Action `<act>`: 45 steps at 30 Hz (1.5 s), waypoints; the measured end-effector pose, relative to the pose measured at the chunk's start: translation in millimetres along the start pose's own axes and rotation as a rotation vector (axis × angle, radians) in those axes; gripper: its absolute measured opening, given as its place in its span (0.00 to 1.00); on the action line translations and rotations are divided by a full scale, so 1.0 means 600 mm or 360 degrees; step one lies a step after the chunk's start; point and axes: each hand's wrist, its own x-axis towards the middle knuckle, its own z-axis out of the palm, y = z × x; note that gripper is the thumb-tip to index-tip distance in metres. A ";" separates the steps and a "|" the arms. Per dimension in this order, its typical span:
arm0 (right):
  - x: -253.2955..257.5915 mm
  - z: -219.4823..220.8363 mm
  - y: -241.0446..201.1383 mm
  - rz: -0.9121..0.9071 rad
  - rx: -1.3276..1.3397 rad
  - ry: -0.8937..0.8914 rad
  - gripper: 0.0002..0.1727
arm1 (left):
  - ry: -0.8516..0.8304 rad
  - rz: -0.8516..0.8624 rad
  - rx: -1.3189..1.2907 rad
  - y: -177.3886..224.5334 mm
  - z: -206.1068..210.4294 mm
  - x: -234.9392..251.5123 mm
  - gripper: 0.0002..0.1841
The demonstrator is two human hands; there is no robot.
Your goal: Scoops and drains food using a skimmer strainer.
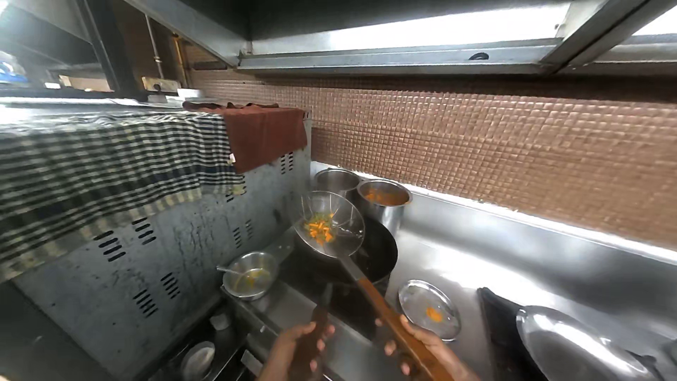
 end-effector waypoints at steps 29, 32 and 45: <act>0.090 0.094 -0.010 -0.0133 0.0315 0.0591 0.16 | -0.0043 -0.0088 0.0160 0.045 -0.014 -0.015 0.19; 0.080 0.112 -0.007 -0.0098 0.0382 0.0619 0.16 | 0.0003 -0.0076 0.0220 0.056 -0.023 -0.023 0.23; 0.046 0.089 -0.011 -0.0054 0.0159 0.0543 0.20 | -0.0006 -0.0002 0.0383 0.078 -0.043 -0.037 0.24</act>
